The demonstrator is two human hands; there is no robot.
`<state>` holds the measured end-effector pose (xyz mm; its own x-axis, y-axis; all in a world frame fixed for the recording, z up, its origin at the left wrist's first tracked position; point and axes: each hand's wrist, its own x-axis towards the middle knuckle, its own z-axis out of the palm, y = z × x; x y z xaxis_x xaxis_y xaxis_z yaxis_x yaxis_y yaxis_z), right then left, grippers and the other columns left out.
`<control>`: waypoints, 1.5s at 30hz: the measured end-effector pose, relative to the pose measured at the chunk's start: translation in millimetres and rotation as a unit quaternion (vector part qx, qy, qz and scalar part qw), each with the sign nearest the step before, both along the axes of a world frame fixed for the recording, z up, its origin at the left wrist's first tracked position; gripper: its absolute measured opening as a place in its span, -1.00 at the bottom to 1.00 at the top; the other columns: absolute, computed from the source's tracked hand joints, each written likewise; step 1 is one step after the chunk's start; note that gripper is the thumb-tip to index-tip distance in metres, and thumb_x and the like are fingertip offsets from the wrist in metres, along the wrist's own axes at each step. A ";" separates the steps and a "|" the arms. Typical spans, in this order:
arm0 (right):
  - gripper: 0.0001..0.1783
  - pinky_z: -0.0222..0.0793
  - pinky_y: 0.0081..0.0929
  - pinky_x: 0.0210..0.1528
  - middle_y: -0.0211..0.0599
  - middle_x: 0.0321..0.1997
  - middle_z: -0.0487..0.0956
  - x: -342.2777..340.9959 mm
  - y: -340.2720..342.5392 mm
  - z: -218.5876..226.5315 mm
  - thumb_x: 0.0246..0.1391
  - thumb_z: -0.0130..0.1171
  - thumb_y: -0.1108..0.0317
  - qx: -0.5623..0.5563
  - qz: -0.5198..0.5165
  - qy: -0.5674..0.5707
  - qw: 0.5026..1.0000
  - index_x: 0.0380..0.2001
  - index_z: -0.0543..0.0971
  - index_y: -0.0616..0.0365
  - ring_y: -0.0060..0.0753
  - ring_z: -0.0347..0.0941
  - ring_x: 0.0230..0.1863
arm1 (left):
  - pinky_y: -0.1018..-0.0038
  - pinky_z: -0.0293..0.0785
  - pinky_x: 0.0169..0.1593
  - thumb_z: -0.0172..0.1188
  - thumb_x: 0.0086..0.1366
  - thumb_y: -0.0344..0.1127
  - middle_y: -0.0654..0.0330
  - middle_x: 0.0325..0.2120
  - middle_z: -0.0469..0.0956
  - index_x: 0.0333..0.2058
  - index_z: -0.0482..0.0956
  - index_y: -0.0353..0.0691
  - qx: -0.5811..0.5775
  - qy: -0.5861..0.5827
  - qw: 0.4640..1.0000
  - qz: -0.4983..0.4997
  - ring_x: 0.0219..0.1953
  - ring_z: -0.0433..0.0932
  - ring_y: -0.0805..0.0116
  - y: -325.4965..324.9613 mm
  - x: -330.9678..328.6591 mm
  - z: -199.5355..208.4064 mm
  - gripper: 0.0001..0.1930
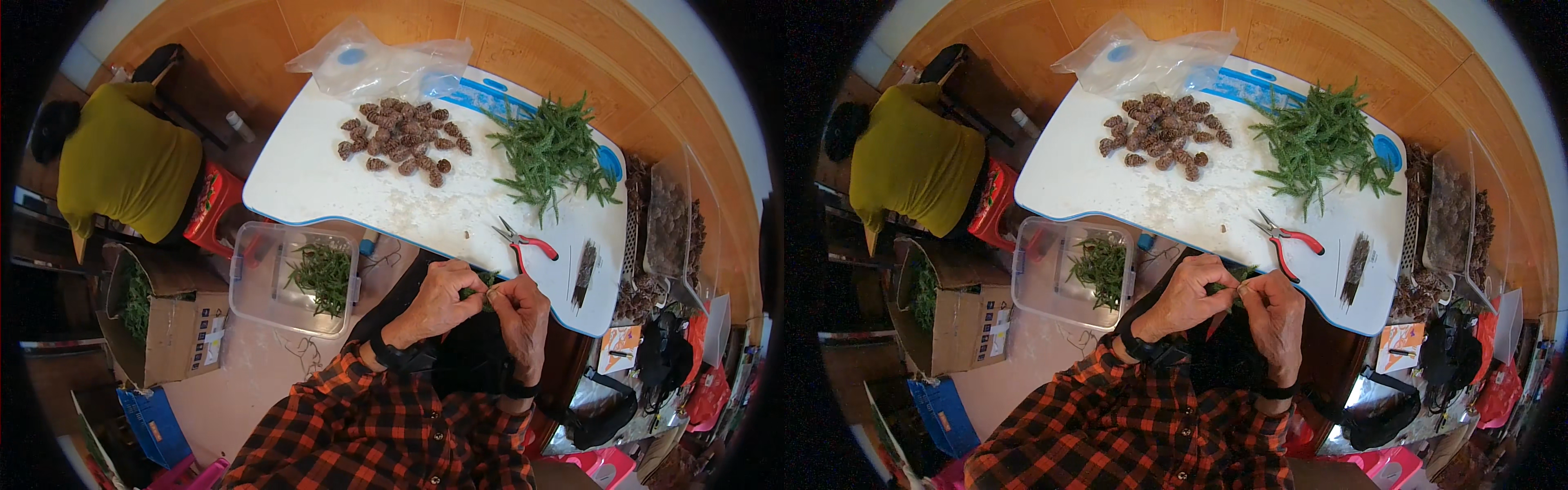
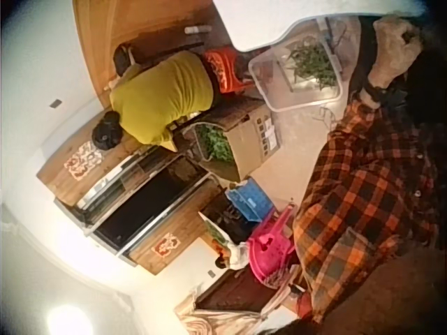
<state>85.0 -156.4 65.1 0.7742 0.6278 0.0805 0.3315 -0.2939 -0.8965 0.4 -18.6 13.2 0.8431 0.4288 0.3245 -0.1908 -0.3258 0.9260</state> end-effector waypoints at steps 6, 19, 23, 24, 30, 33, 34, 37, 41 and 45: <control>-0.92 0.25 -0.51 -0.51 -0.31 -0.57 0.45 1.8 -3.0 5.5 -0.05 0.21 0.59 -0.037 0.031 0.022 0.999 -0.51 0.50 0.29 -0.53 0.34 -0.58 | 0.38 0.37 -0.41 0.29 -0.01 -0.47 0.12 -0.60 0.50 -0.48 0.61 -0.28 0.044 0.004 0.999 -0.026 -0.51 0.51 0.19 2.3 -1.0 -1.3 -0.93; -0.94 0.23 -0.67 -0.45 -0.52 -0.55 0.47 6.5 -4.5 -26.5 0.05 0.16 0.53 0.023 -0.050 0.083 0.995 -0.48 0.51 0.27 -0.73 0.28 -0.49 | 0.33 0.31 -0.10 0.34 -0.03 -0.38 0.22 -0.53 0.54 -0.44 0.64 -0.16 -0.003 0.083 0.996 -0.016 -0.37 0.54 0.22 -3.5 -2.0 6.9 -0.88; -0.93 0.23 -0.67 -0.44 -0.52 -0.54 0.46 5.3 -3.1 -22.6 0.06 0.15 0.52 0.023 -0.058 0.113 0.992 -0.48 0.50 0.27 -0.73 0.27 -0.47 | 0.31 0.25 -0.06 0.37 -0.04 -0.37 0.25 -0.52 0.53 -0.46 0.64 -0.12 -0.001 0.080 0.997 -0.013 -0.36 0.52 0.25 -5.5 -2.2 8.5 -0.87; -0.92 0.23 -0.67 -0.44 -0.53 -0.54 0.46 4.2 -1.7 -22.6 0.06 0.15 0.52 0.024 -0.062 0.106 0.992 -0.49 0.50 0.27 -0.73 0.26 -0.48 | 0.34 0.25 -0.10 0.38 -0.05 -0.39 0.26 -0.55 0.49 -0.47 0.64 -0.12 0.045 0.061 0.997 0.015 -0.38 0.50 0.26 -6.4 -2.2 10.1 -0.88; -0.91 0.25 -0.57 -0.49 -0.40 -0.61 0.46 2.5 0.4 -31.0 -0.04 0.20 0.54 0.025 -0.083 0.044 0.995 -0.50 0.49 0.30 -0.64 0.28 -0.56 | 0.37 0.16 -0.11 0.41 -0.11 -0.41 0.31 -0.59 0.38 -0.52 0.63 -0.06 0.149 0.021 0.984 0.092 -0.36 0.42 0.29 -11.9 -0.4 8.1 -0.85; -0.91 0.25 -0.55 -0.50 -0.38 -0.62 0.46 1.8 1.3 -29.3 -0.04 0.20 0.54 0.023 -0.079 0.027 0.996 -0.51 0.48 0.30 -0.61 0.28 -0.57 | 0.35 0.17 -0.14 0.42 -0.13 -0.42 0.31 -0.59 0.37 -0.53 0.62 -0.07 0.162 0.013 0.981 0.105 -0.39 0.42 0.28 -13.6 -0.8 9.6 -0.84; -0.91 0.25 -0.54 -0.50 -0.36 -0.62 0.46 1.5 1.5 -28.7 -0.04 0.20 0.54 0.022 -0.077 0.019 0.997 -0.51 0.48 0.30 -0.60 0.28 -0.58 | 0.34 0.17 -0.15 0.42 -0.14 -0.42 0.31 -0.59 0.36 -0.53 0.62 -0.07 0.168 0.009 0.979 0.112 -0.40 0.41 0.28 -13.8 -1.0 10.1 -0.84; -0.90 0.21 -0.61 -0.49 -0.48 -0.60 0.44 0.0 0.8 -27.7 0.01 0.18 0.52 0.016 -0.078 0.027 0.996 -0.51 0.48 0.27 -0.68 0.24 -0.53 | 0.33 0.16 -0.16 0.42 -0.14 -0.43 0.31 -0.59 0.35 -0.53 0.61 -0.08 0.180 0.006 0.977 0.112 -0.41 0.41 0.28 -14.1 -0.5 9.5 -0.83; -0.90 0.18 -0.66 -0.48 -0.55 -0.59 0.42 -1.6 1.9 -24.1 0.03 0.18 0.52 0.008 -0.077 0.017 0.997 -0.51 0.48 0.26 -0.73 0.21 -0.52 | 0.32 0.17 -0.16 0.42 -0.15 -0.44 0.30 -0.59 0.35 -0.54 0.60 -0.09 0.200 -0.001 0.973 0.113 -0.42 0.40 0.27 -13.8 0.4 10.0 -0.83; -0.91 0.19 -0.68 -0.47 -0.56 -0.59 0.42 -2.3 1.5 -20.8 0.04 0.20 0.52 0.002 -0.067 0.049 0.997 -0.50 0.50 0.26 -0.75 0.22 -0.52 | 0.33 0.18 -0.16 0.40 -0.13 -0.45 0.29 -0.59 0.35 -0.55 0.58 -0.11 0.191 -0.004 0.976 0.109 -0.42 0.41 0.27 -12.7 0.4 6.4 -0.84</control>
